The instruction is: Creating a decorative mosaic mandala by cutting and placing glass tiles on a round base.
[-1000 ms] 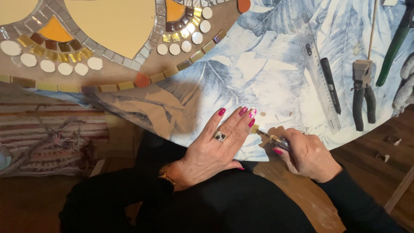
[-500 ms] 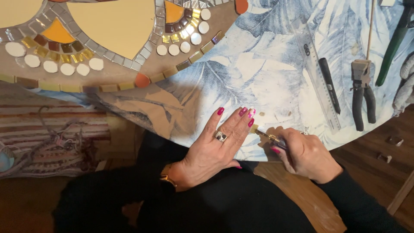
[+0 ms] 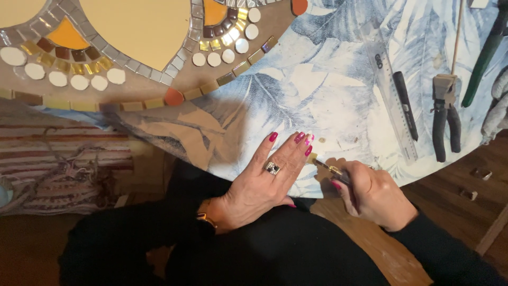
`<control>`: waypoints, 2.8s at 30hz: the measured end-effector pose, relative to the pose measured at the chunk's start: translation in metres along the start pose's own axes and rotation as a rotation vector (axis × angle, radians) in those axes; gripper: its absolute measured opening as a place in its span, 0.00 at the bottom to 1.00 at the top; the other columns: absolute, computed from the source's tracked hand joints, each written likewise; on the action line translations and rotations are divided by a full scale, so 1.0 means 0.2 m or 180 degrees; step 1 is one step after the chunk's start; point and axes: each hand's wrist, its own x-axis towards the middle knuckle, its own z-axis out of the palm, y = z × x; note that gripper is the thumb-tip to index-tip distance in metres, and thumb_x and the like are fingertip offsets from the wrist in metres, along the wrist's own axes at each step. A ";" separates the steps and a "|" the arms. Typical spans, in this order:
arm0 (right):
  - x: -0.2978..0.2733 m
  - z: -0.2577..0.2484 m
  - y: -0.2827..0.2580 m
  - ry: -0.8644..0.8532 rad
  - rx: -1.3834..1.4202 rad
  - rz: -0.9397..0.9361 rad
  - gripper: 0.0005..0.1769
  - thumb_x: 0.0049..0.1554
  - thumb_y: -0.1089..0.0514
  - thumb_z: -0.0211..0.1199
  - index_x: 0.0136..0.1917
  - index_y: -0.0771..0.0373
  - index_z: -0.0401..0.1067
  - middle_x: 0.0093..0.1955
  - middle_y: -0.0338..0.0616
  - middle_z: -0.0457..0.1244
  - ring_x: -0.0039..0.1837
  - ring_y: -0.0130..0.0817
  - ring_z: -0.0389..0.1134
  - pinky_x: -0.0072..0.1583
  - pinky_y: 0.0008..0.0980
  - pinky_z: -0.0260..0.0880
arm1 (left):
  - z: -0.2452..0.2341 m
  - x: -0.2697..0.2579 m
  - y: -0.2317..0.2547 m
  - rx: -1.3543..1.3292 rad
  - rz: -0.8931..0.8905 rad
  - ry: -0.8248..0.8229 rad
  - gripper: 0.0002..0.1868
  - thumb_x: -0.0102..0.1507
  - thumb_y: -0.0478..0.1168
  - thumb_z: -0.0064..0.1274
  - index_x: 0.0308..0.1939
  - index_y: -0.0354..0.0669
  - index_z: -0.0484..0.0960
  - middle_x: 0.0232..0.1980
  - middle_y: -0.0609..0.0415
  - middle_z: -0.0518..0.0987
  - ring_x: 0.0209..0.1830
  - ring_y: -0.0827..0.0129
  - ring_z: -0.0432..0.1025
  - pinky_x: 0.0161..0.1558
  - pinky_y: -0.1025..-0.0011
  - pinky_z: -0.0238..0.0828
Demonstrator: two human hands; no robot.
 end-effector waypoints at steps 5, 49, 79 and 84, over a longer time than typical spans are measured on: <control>0.02 0.00 0.00 -0.0037 0.0092 -0.0021 0.12 0.46 0.57 0.56 0.37 0.66 0.57 0.25 0.40 0.61 0.21 0.29 0.61 0.25 0.25 0.61 | 0.00 0.01 -0.01 0.0006 0.0038 -0.0025 0.49 0.47 0.68 0.42 0.60 0.34 0.58 0.64 0.38 0.52 0.65 0.52 0.46 0.62 0.52 0.38; 0.04 -0.02 0.01 -0.0120 0.0229 0.0003 0.10 0.46 0.60 0.55 0.35 0.66 0.57 0.24 0.41 0.60 0.20 0.30 0.60 0.25 0.25 0.62 | 0.03 0.04 -0.01 -0.0337 0.0059 0.0199 0.41 0.53 0.64 0.44 0.56 0.33 0.65 0.62 0.39 0.56 0.64 0.53 0.49 0.61 0.53 0.43; 0.05 -0.03 0.05 -0.0333 0.0317 -0.0015 0.12 0.45 0.56 0.57 0.34 0.64 0.57 0.25 0.39 0.61 0.20 0.29 0.60 0.23 0.25 0.61 | 0.04 0.04 -0.01 -0.0104 0.0029 0.0210 0.39 0.55 0.63 0.42 0.57 0.35 0.64 0.62 0.44 0.59 0.64 0.60 0.51 0.62 0.56 0.41; 0.06 -0.01 0.07 -0.0326 0.0275 -0.0214 0.10 0.47 0.58 0.55 0.35 0.64 0.57 0.24 0.38 0.60 0.19 0.26 0.59 0.22 0.23 0.62 | 0.03 0.04 -0.02 -0.0061 0.0041 0.0237 0.38 0.56 0.63 0.41 0.57 0.35 0.64 0.62 0.44 0.58 0.64 0.60 0.51 0.62 0.55 0.41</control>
